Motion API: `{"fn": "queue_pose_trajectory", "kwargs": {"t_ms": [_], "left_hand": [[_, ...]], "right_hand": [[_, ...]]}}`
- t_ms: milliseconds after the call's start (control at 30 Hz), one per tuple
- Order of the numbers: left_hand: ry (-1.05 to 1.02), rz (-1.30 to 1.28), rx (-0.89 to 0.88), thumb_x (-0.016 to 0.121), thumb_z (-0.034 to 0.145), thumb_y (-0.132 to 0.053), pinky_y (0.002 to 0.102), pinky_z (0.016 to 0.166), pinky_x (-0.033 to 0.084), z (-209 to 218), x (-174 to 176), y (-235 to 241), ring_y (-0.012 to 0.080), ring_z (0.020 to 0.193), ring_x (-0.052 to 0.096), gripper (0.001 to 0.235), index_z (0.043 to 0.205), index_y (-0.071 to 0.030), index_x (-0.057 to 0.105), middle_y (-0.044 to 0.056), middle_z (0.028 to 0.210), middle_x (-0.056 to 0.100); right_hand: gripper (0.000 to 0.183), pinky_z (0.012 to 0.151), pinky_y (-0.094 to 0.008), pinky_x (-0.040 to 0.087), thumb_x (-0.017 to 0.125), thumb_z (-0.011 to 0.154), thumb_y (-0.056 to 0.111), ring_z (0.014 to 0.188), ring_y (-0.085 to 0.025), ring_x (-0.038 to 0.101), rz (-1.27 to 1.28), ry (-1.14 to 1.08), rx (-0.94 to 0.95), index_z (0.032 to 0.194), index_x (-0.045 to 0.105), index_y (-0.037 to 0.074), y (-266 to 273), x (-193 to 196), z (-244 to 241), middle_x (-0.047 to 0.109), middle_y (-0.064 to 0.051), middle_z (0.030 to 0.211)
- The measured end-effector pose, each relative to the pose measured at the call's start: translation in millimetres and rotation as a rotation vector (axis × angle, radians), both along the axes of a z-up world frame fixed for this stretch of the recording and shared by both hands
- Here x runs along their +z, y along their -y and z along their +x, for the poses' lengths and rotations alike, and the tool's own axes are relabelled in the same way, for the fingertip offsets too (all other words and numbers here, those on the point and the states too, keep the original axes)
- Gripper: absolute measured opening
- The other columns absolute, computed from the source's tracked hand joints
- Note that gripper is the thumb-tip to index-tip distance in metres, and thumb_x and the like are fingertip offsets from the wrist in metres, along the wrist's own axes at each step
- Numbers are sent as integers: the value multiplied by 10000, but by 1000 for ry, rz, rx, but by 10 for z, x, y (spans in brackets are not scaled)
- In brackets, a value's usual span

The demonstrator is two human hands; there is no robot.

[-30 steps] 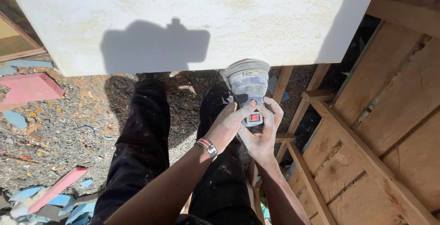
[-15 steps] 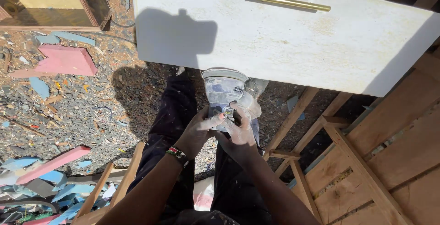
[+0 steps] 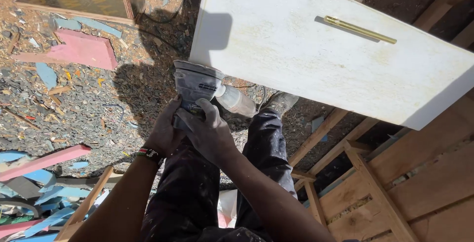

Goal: The person uses an orbital sander to smooth the surface of a white drawer front, moving the tool across the face and around the handle. They then reposition the drawer and sand the edges of a wooden drawer box.

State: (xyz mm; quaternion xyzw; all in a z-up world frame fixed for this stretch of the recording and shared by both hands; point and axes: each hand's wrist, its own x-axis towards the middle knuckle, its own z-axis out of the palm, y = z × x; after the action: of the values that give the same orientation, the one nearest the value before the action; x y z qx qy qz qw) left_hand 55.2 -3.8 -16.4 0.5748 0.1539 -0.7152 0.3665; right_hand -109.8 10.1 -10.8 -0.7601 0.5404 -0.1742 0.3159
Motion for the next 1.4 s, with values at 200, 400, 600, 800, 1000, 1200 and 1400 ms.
{"fn": "queue_pose_trajectory", "kwargs": {"t_ms": [200,400,600,800,1000,1200,1400], "left_hand": [[-23,27,-81,770,1174,-323,531,966,755,-304,-307,-360,460,999,884,393,1277,51,837,303,1069,875],[-75,17,-310,873,1017,-232,508,810,739,-1360,36,-23,277,940,840,381,1325,-20,808,135,1003,816],[-179,68,-661,1010,899,-263,427,856,689,-2629,593,612,260,972,713,523,1356,-72,843,80,1110,768],[-224,-54,-605,984,848,-62,491,725,789,-3931,-593,-429,299,890,798,567,1369,26,779,145,1045,747],[-201,-3,-669,971,716,6,501,762,759,-5295,-921,-671,359,954,798,671,1342,37,732,163,1132,750],[-223,-40,-680,940,744,-65,504,758,751,-6315,-1459,-1084,350,988,783,650,1348,65,739,152,1137,723],[-215,3,-709,937,711,-125,500,804,763,-6234,-1390,-994,342,1014,804,749,1415,37,737,142,1196,735]], "right_hand": [[586,844,-525,801,968,913,311,1237,-449,814,46,14,-47,1468,780,336,-4,164,-457,560,-161,1497],[384,854,-454,766,935,1016,373,1105,-366,862,8,13,-255,1356,771,304,-341,122,-1482,608,-122,1441],[546,936,-638,723,897,902,42,1167,-564,770,172,43,-225,1335,588,168,-579,164,-2801,555,-209,1345],[698,1043,-661,613,952,819,-51,1264,-558,707,353,34,-382,1321,488,87,-736,277,-3947,581,-218,1302],[819,1146,-665,538,925,841,-93,1349,-588,639,484,15,-661,1516,482,43,-910,364,-4961,650,-281,1373],[366,986,-724,588,749,1086,109,1016,-633,727,573,-201,-514,1311,647,-161,-1654,-1054,-6399,692,-415,1011],[528,886,-623,518,903,895,67,1095,-630,618,701,-79,-592,1290,554,30,-719,271,-5742,571,-270,1148]]}}
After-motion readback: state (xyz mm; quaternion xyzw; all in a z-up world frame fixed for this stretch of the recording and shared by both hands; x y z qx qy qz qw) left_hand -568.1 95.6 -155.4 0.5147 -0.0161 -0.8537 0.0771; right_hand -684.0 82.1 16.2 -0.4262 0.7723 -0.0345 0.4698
